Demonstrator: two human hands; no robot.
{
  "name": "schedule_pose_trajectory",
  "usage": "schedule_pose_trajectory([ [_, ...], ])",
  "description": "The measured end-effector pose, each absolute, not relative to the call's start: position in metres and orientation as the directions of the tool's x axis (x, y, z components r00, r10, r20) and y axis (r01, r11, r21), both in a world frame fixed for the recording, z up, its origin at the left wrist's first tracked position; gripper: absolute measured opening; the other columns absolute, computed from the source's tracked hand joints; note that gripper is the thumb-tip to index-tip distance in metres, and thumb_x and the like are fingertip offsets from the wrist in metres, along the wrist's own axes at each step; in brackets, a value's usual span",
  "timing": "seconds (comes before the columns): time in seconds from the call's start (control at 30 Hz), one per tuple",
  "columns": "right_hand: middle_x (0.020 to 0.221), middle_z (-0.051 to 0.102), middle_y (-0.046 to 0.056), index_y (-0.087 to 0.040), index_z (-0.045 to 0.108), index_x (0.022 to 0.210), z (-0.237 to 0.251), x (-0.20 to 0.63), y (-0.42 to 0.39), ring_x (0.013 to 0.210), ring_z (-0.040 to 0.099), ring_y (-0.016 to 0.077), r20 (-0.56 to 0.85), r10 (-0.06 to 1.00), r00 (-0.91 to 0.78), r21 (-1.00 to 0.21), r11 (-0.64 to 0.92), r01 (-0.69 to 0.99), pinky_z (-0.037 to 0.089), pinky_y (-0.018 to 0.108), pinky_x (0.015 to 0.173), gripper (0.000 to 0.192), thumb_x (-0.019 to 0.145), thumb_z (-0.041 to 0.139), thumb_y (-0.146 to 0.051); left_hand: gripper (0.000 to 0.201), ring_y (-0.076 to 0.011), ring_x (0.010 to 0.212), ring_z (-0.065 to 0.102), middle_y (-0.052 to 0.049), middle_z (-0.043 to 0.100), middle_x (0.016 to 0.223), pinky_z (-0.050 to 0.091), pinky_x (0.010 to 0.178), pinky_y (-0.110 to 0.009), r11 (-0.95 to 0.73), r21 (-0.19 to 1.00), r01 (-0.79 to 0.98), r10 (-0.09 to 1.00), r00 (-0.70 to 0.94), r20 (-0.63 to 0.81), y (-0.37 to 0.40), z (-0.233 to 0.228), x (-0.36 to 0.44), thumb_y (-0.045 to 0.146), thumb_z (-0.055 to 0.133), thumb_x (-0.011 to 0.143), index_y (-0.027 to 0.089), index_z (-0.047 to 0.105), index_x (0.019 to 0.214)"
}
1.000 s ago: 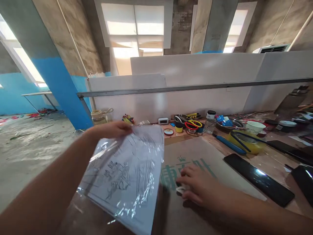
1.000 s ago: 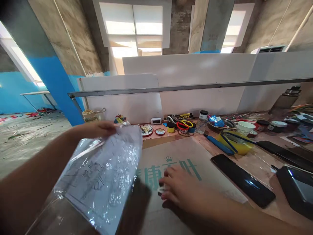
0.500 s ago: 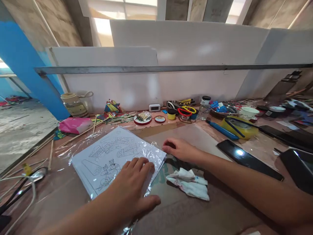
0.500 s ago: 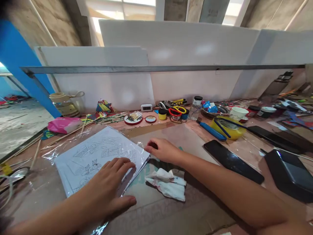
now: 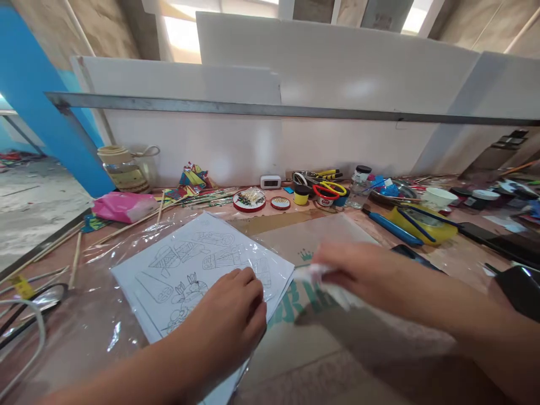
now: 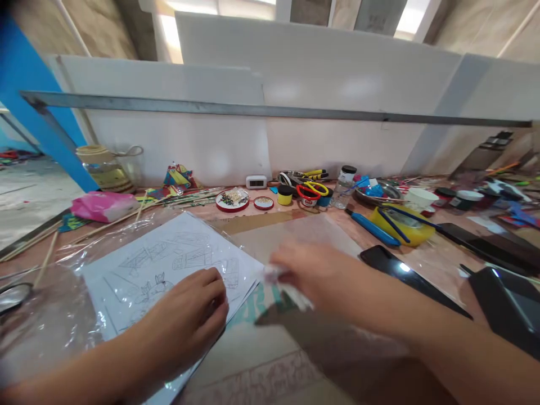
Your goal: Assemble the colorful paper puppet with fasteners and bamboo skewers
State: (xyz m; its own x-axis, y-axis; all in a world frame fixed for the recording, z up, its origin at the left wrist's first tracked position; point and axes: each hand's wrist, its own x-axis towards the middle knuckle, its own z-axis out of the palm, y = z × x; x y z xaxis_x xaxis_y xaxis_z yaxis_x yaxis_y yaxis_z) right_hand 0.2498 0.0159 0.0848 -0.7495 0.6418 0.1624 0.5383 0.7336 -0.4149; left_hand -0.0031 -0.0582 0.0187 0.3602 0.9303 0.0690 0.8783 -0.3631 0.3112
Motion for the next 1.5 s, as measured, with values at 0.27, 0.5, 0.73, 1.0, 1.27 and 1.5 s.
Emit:
schedule_pose_trajectory([
  [0.27, 0.122, 0.063, 0.017, -0.014, 0.053, 0.127, 0.067, 0.146, 0.113, 0.109, 0.061, 0.0305, 0.304, 0.614, -0.728, -0.219, 0.789, 0.574, 0.046, 0.042, 0.089, 0.038, 0.089, 0.058, -0.017, 0.023, -0.0189, 0.066, 0.059, -0.005, 0.065, 0.073, 0.034, 0.06, -0.031, -0.34, 0.274, 0.9, 0.939, 0.338, 0.055, -0.051, 0.009, -0.002, 0.029, 0.039, 0.091, 0.019, 0.057, 0.08],
  [0.5, 0.12, 0.062, 0.013, -0.014, 0.051, 0.122, 0.067, 0.084, 0.115, 0.102, 0.06, 0.0212, 0.432, 0.52, -0.736, -0.342, 0.85, 0.4, 0.047, 0.034, 0.087, 0.032, 0.094, 0.055, -0.029, 0.021, -0.0134, 0.061, 0.051, 0.001, 0.059, 0.065, 0.035, 0.058, -0.026, -0.262, 0.608, 0.749, 0.95, 0.31, 0.028, -0.034, 0.015, -0.021, 0.032, 0.045, 0.087, 0.019, 0.055, 0.074],
  [0.73, 0.086, 0.062, 0.003, -0.019, 0.054, 0.09, 0.038, 0.183, 0.03, 0.082, 0.056, 0.0158, 0.514, 0.449, -0.73, -0.447, 0.867, 0.219, 0.044, 0.03, 0.077, 0.013, 0.097, 0.047, -0.027, 0.032, -0.0119, 0.061, 0.054, 0.004, 0.059, 0.074, 0.04, 0.061, -0.025, -0.305, 0.699, 0.647, 0.929, 0.364, 0.067, -0.027, 0.016, -0.029, 0.025, 0.043, 0.089, 0.023, 0.051, 0.12],
  [1.0, 0.091, 0.065, 0.006, -0.019, 0.057, 0.093, 0.008, 0.191, 0.033, 0.087, 0.058, 0.0186, 0.471, 0.462, -0.751, -0.479, 0.849, 0.222, 0.045, 0.033, 0.081, 0.015, 0.097, 0.046, -0.028, 0.032, -0.0136, 0.064, 0.059, -0.006, 0.058, 0.102, 0.041, 0.053, -0.025, -0.438, 0.059, 0.897, 0.896, 0.43, 0.113, -0.057, 0.006, -0.021, 0.008, 0.035, 0.085, 0.022, 0.061, 0.096],
  [1.27, 0.093, 0.067, 0.007, -0.017, 0.06, 0.093, 0.013, 0.193, 0.027, 0.087, 0.058, 0.0176, 0.477, 0.455, -0.752, -0.462, 0.858, 0.226, 0.046, 0.031, 0.083, 0.018, 0.096, 0.045, -0.028, 0.034, -0.0279, 0.074, 0.067, -0.013, 0.068, 0.098, 0.055, 0.061, -0.04, -0.469, -0.125, 0.874, 0.84, 0.485, 0.244, -0.068, 0.009, -0.013, 0.035, 0.041, 0.093, 0.02, 0.071, 0.095],
  [1.5, 0.093, 0.068, 0.007, -0.016, 0.061, 0.095, 0.008, 0.189, 0.029, 0.086, 0.06, 0.0177, 0.473, 0.446, -0.76, -0.448, 0.864, 0.229, 0.046, 0.03, 0.083, 0.018, 0.095, 0.048, -0.028, 0.036, -0.0313, 0.081, 0.069, -0.014, 0.073, 0.095, 0.057, 0.063, -0.041, -0.512, -0.11, 0.852, 0.792, 0.518, 0.322, -0.077, 0.004, -0.017, 0.045, 0.046, 0.089, 0.022, 0.074, 0.096],
])
